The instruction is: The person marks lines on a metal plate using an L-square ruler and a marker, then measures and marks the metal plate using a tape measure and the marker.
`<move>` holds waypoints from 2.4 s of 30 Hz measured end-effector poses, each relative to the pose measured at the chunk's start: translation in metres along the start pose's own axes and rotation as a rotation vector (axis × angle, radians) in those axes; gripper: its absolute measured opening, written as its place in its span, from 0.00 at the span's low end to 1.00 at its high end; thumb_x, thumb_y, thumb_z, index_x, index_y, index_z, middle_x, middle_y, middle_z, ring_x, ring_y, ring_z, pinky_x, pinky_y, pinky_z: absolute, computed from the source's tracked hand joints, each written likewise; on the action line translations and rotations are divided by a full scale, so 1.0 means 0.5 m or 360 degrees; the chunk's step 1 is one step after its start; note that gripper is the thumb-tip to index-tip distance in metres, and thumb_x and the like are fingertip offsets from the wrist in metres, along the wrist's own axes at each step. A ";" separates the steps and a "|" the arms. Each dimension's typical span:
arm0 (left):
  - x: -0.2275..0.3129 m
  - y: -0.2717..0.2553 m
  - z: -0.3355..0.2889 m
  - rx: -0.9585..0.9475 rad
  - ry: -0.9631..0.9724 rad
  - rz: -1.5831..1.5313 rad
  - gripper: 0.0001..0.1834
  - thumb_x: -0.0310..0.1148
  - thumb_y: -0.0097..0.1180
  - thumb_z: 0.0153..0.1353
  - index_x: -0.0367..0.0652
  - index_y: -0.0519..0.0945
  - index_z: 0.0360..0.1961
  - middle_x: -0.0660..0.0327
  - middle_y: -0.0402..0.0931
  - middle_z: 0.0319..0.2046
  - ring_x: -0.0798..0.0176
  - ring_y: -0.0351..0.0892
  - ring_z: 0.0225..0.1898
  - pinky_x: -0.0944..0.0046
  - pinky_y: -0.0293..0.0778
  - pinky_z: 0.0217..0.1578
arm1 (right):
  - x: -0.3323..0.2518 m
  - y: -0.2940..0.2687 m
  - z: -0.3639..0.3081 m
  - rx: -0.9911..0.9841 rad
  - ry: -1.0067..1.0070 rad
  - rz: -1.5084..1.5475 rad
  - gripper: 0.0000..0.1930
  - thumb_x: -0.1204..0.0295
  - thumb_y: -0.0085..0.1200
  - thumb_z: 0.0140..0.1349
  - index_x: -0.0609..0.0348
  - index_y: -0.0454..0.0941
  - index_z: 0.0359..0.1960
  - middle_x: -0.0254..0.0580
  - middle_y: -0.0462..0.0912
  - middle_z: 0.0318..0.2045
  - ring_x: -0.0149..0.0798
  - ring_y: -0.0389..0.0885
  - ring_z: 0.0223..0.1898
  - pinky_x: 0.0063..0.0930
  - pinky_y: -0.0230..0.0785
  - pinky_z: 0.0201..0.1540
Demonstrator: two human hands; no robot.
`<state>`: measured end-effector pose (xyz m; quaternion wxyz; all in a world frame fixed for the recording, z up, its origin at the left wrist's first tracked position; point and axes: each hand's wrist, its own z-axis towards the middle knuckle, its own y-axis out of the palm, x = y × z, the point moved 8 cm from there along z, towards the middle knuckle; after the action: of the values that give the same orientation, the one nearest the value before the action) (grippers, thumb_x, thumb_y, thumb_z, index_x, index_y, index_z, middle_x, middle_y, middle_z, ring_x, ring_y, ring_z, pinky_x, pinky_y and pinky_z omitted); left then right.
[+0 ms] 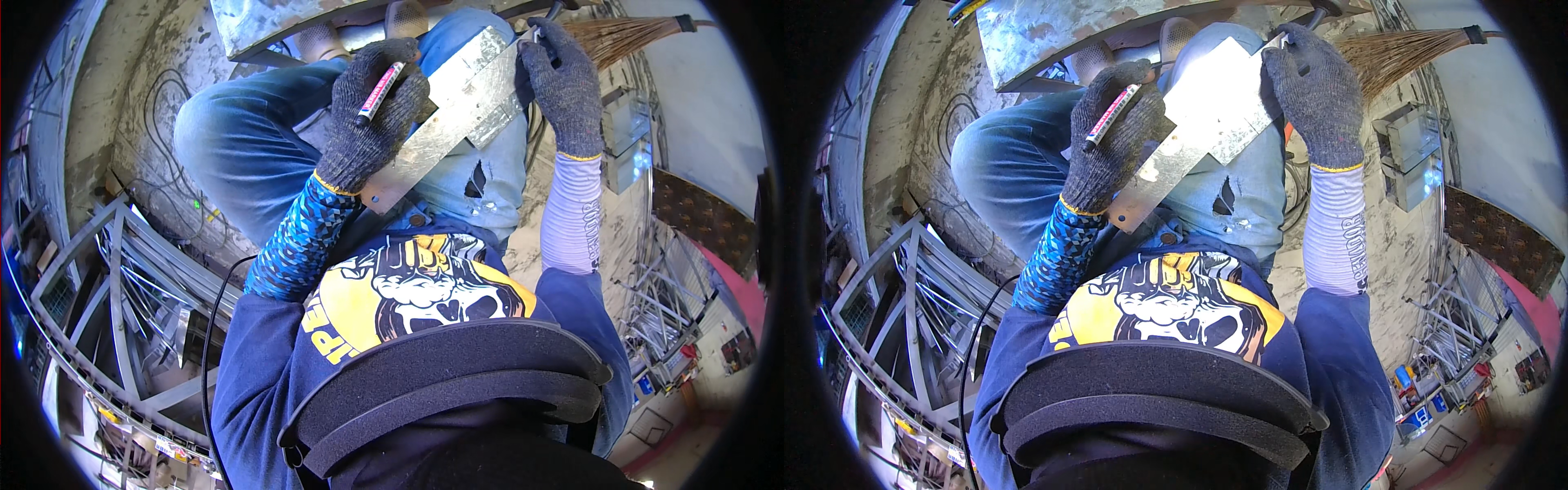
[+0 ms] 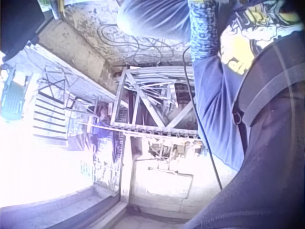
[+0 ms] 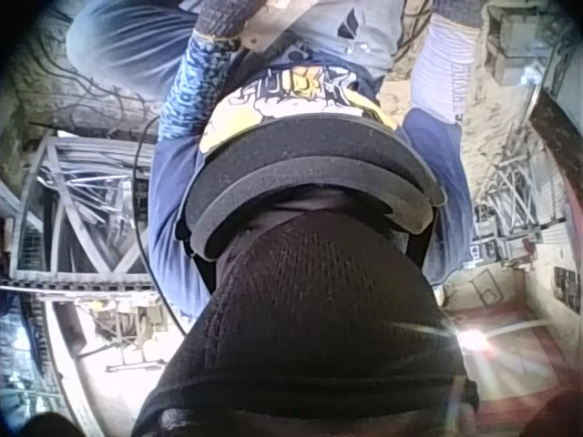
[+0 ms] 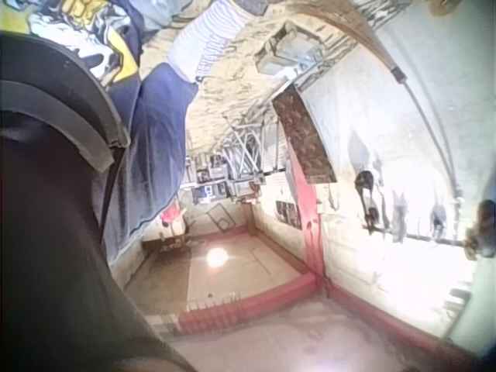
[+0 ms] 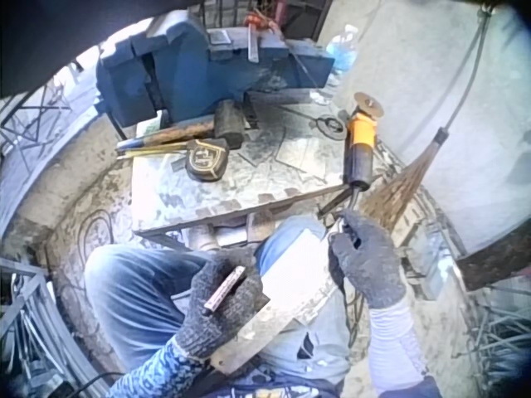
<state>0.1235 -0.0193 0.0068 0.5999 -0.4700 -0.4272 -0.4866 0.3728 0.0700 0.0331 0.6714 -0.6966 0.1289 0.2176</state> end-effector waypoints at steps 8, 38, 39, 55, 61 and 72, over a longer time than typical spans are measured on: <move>0.004 0.001 -0.001 0.0006 0.0034 0.0008 0.17 0.28 0.66 0.62 0.37 0.80 0.50 0.51 0.84 0.45 0.56 0.86 0.44 0.59 0.80 0.47 | 0.004 0.000 0.001 0.0036 -0.0067 -0.0031 0.26 0.52 0.57 0.66 0.54 0.80 0.60 0.52 0.84 0.55 0.52 0.84 0.54 0.43 0.75 0.58; 0.003 0.001 -0.002 0.0021 0.0023 -0.0003 0.16 0.29 0.66 0.61 0.38 0.80 0.50 0.52 0.84 0.42 0.56 0.86 0.41 0.59 0.80 0.44 | 0.003 -0.002 -0.004 0.0040 -0.0045 -0.0002 0.26 0.53 0.58 0.66 0.55 0.81 0.60 0.51 0.84 0.55 0.50 0.85 0.53 0.40 0.76 0.56; 0.001 0.001 -0.002 0.0014 0.0001 -0.0032 0.16 0.29 0.66 0.61 0.38 0.80 0.50 0.52 0.84 0.42 0.57 0.86 0.41 0.59 0.80 0.44 | 0.008 0.000 -0.003 0.0037 -0.0044 0.0003 0.26 0.53 0.58 0.66 0.54 0.80 0.60 0.50 0.84 0.55 0.50 0.85 0.53 0.40 0.76 0.56; -0.025 0.005 -0.008 0.0014 -0.0167 -0.0172 0.16 0.29 0.66 0.62 0.39 0.81 0.51 0.54 0.84 0.40 0.59 0.85 0.39 0.60 0.80 0.43 | 0.009 -0.002 -0.003 0.0055 0.0018 0.0057 0.26 0.52 0.58 0.65 0.53 0.80 0.60 0.52 0.85 0.51 0.48 0.88 0.46 0.40 0.78 0.51; -0.012 0.002 -0.004 0.0023 -0.0063 -0.0082 0.16 0.29 0.66 0.62 0.39 0.81 0.50 0.54 0.84 0.41 0.58 0.86 0.39 0.60 0.80 0.43 | 0.009 -0.002 -0.004 0.0053 0.0006 0.0050 0.26 0.53 0.58 0.65 0.54 0.80 0.60 0.52 0.85 0.51 0.48 0.88 0.46 0.41 0.78 0.52; 0.006 0.001 0.001 0.0025 0.0070 0.0016 0.16 0.29 0.66 0.62 0.38 0.81 0.50 0.52 0.85 0.43 0.58 0.86 0.42 0.60 0.80 0.45 | 0.014 0.002 -0.005 0.0002 0.0040 0.0006 0.27 0.51 0.56 0.66 0.53 0.79 0.61 0.51 0.84 0.55 0.50 0.86 0.51 0.41 0.77 0.55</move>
<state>0.1244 -0.0194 0.0096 0.6152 -0.4565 -0.4155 -0.4904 0.3788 0.0680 0.0290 0.6697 -0.6986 0.1389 0.2100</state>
